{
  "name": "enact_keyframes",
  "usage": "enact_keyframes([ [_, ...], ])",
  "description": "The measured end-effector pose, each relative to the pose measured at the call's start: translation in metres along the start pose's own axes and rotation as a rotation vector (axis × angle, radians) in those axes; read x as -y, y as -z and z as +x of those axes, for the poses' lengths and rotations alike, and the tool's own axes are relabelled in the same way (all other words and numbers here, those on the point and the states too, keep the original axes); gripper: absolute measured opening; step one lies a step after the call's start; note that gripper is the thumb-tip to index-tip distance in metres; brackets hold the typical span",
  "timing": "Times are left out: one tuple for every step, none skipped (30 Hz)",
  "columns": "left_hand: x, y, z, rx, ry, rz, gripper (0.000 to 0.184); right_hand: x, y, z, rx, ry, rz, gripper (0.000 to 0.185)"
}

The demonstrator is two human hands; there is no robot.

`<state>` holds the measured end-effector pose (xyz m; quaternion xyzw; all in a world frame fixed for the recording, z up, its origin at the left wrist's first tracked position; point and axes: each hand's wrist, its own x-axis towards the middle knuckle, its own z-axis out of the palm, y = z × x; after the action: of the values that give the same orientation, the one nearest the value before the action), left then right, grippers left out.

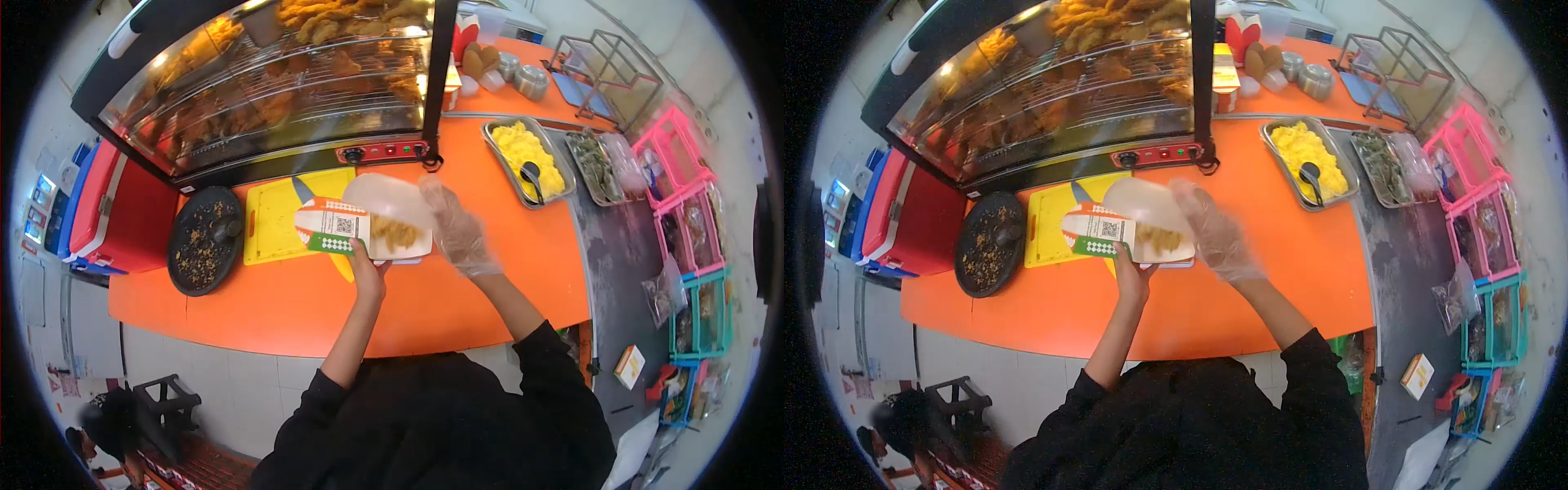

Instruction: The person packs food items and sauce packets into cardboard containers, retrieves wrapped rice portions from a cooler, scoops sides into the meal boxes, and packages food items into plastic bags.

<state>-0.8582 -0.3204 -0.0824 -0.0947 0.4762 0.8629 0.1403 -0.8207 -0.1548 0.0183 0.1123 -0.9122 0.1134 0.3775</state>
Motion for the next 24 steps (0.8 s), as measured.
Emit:
enact_keyframes([
  [0.004,-0.003,0.001,-0.003,0.018,0.015,0.062,0.0,0.01,0.001,0.027,0.048,-0.005,0.067],
  [0.008,-0.008,0.002,-0.007,0.037,0.031,0.061,-0.007,0.016,-0.007,-0.011,-0.031,-0.043,0.067],
  [0.005,-0.017,-0.003,0.012,0.054,0.027,0.06,-0.018,0.022,-0.018,-0.051,-0.111,-0.081,0.068],
  [0.01,-0.021,-0.001,0.09,0.07,0.049,0.058,-0.032,0.027,-0.03,-0.092,-0.191,-0.119,0.069],
  [0.019,-0.021,0.0,0.149,0.081,0.06,0.057,-0.056,0.026,-0.051,-0.155,-0.376,0.046,0.067],
  [0.03,-0.022,0.003,0.209,0.091,0.07,0.055,-0.064,0.032,-0.058,-0.237,-0.553,0.225,0.066],
  [0.043,-0.026,0.008,0.276,0.142,0.146,0.056,-0.065,0.043,-0.057,-0.357,-0.719,0.409,0.065],
  [0.059,-0.035,0.014,0.343,0.192,0.221,0.057,-0.058,0.063,-0.061,-0.496,-0.874,0.608,0.064],
  [0.08,-0.042,0.022,0.41,0.243,0.295,0.058,-0.055,0.072,-0.062,-0.567,-0.959,0.696,0.062],
  [0.12,-0.047,0.036,0.454,0.184,0.365,0.054,-0.051,0.081,-0.063,-0.651,-1.041,0.784,0.061],
  [0.153,-0.056,0.046,0.498,0.124,0.435,0.051,-0.052,0.083,-0.066,-0.666,-1.055,0.76,0.059],
  [0.148,-0.073,0.038,0.624,0.172,0.487,0.051,-0.053,0.078,-0.078,-0.527,-0.951,0.551,0.058],
  [0.141,-0.088,0.029,0.751,0.221,0.537,0.05,-0.054,0.073,-0.089,-0.422,-0.839,0.336,0.056],
  [0.153,-0.089,0.025,0.749,0.005,0.577,0.049,-0.062,0.053,-0.121,-0.179,-0.577,-0.054,0.055],
  [0.17,-0.084,0.023,0.743,-0.21,0.62,0.047,-0.064,0.033,-0.133,0.041,-0.439,-0.262,0.054],
  [0.182,-0.082,0.021,0.742,-0.43,0.663,0.045,-0.065,0.013,-0.145,0.219,-0.259,-0.451,0.052],
  [0.194,-0.078,0.018,0.642,-0.469,0.588,0.043,-0.053,-0.001,-0.121,0.376,-0.54,-0.02,0.052],
  [0.204,-0.073,0.013,0.541,-0.508,0.514,0.041,-0.041,-0.015,-0.096,0.444,-0.883,0.332,0.051],
  [0.191,-0.065,0.002,0.526,-0.437,0.56,0.04,-0.041,-0.04,-0.086,0.42,-1.025,0.459,0.05],
  [0.177,-0.057,-0.01,0.512,-0.366,0.608,0.038,-0.045,-0.07,-0.082,0.385,-1.05,0.468,0.049],
  [0.14,-0.04,-0.027,0.579,-0.178,0.772,0.036,-0.05,-0.1,-0.078,0.371,-1.054,0.432,0.048],
  [0.133,-0.016,-0.035,0.565,-0.116,0.691,0.036,-0.053,-0.125,-0.076,0.363,-1.056,0.384,0.047],
  [0.127,0.009,-0.043,0.549,-0.055,0.61,0.036,-0.055,-0.147,-0.075,0.357,-1.065,0.333,0.046],
  [0.102,0.027,-0.053,0.58,-0.039,0.692,0.033,-0.058,-0.165,-0.076,0.351,-1.075,0.286,0.046],
])
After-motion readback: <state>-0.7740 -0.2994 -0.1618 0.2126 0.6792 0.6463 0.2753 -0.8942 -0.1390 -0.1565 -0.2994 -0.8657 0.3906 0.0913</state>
